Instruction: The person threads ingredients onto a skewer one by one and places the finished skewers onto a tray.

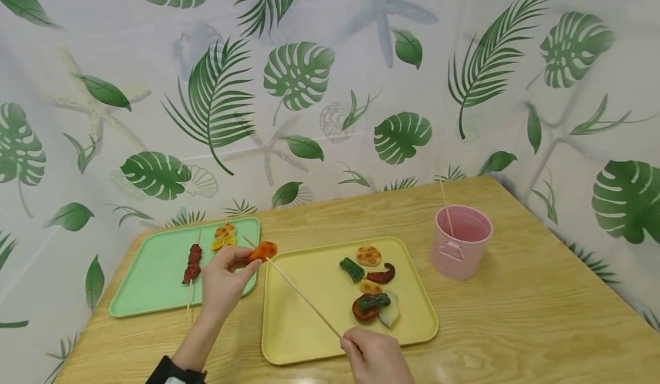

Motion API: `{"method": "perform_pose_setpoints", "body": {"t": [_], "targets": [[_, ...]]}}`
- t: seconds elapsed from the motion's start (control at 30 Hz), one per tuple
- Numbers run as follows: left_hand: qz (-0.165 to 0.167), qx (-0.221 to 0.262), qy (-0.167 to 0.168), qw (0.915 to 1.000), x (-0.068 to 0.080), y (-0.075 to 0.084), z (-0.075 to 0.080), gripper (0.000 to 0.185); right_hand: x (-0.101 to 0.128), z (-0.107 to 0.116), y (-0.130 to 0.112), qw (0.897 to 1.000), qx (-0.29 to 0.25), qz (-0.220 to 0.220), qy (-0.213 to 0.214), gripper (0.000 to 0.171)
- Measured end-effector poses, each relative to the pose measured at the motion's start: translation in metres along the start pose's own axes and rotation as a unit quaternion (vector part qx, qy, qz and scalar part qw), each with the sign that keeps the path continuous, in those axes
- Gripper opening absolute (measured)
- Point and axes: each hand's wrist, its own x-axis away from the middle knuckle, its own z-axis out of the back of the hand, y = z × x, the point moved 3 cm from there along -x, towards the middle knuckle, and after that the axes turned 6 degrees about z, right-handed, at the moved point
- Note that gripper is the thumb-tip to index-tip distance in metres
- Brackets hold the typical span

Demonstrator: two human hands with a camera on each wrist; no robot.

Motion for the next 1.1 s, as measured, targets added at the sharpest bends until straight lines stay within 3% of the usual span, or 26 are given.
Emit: {"method": "perform_pose_setpoints", "body": {"t": [0.2,0.37,0.53,0.8,1.1], "targets": [[-0.006,-0.012,-0.005,0.9999,0.002,-0.003,-0.003,0.013,-0.002,0.002,0.004,0.992,-0.063,-0.101,-0.051,0.011],[0.026,-0.015,0.001,0.9995,0.007,-0.007,-0.002,0.013,-0.005,0.004,0.006,0.983,-0.098,-0.131,-0.078,0.013],[0.035,-0.003,-0.008,0.9993,0.007,-0.007,-0.006,0.015,-0.007,0.005,0.009,0.976,-0.114,-0.16,-0.091,0.015],[0.022,-0.001,-0.018,0.9996,0.01,-0.002,-0.011,0.013,-0.004,0.004,0.008,0.973,-0.117,-0.178,-0.085,0.015],[0.004,0.012,-0.024,0.9996,0.018,-0.001,-0.019,0.014,-0.001,0.002,0.007,0.978,-0.104,-0.168,-0.064,0.014]]}}
